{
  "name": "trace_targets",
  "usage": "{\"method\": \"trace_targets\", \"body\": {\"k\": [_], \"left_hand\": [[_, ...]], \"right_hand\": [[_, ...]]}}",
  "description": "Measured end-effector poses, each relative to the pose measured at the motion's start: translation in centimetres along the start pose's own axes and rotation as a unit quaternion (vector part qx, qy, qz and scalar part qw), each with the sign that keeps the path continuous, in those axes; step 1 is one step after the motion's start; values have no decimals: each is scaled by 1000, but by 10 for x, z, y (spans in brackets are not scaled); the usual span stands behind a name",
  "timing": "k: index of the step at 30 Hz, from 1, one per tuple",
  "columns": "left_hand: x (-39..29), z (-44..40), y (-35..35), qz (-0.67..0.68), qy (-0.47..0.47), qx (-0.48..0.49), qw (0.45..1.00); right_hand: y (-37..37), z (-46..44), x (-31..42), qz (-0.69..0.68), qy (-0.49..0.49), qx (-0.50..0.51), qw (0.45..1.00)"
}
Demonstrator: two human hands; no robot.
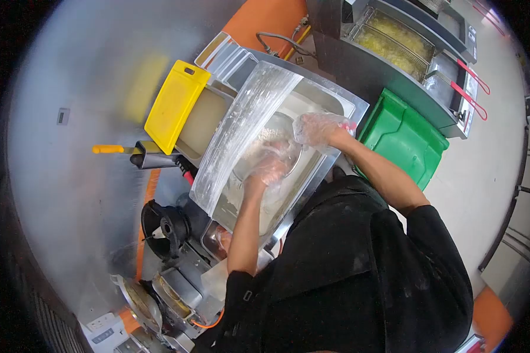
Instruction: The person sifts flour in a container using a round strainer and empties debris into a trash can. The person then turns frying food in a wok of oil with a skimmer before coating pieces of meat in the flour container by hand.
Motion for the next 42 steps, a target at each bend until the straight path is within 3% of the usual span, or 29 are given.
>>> {"method": "trace_targets", "body": {"k": [2, 5, 6, 9, 12, 15, 16, 18, 21, 27, 30, 34, 37, 39, 42], "left_hand": [[22, -13, -2, -16, -99, -38, 994], [60, -27, 1, 46, -140, -133, 980], [50, -22, -1, -10, -106, -149, 983], [20, -13, -2, 192, 21, -3, 981], [3, -3, -3, 284, -39, 28, 958], [21, -6, -15, 65, -19, -96, 993], [29, -5, -15, 59, -12, -102, 993], [41, -4, -19, 45, 1, -116, 992], [35, 2, -19, 31, 48, -203, 977], [23, 7, -36, 72, 16, -139, 987], [17, 8, -28, 97, -77, -43, 991], [1, 12, -21, -106, 38, -111, 987], [5, -5, 1, -157, 27, -58, 985], [-3, -10, 3, -210, 73, -22, 975], [0, -20, 15, -175, 58, 101, 978]], "right_hand": [[1, -2, 2, 11, -10, 0, 1000], [21, -10, -11, 4, -16, 3, 1000], [20, -10, -15, -1, -1, 1, 1000], [-2, 1, -4, -9, 36, 21, 999], [-1, -2, -12, -11, 46, 11, 999], [3, -11, -37, -7, 107, -3, 994], [5, -14, -43, -6, 135, -7, 991], [14, -16, -45, 2, 86, -4, 996], [9, -16, -50, 17, 86, -6, 996], [13, -10, -57, 24, 61, -27, 997], [15, -13, -59, 51, 40, -41, 997], [17, -13, -55, 50, 21, -33, 998], [40, -32, -80, 92, 49, -100, 990], [22, -24, -65, 11, 21, -61, 998], [20, -12, -51, -61, -20, -36, 997]]}}
Point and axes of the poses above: each hand's wrist, its own z-axis away from the middle knuckle, its own y-axis out of the palm, x = y × z, the point moved 5 cm from there along -z, towards the middle knuckle
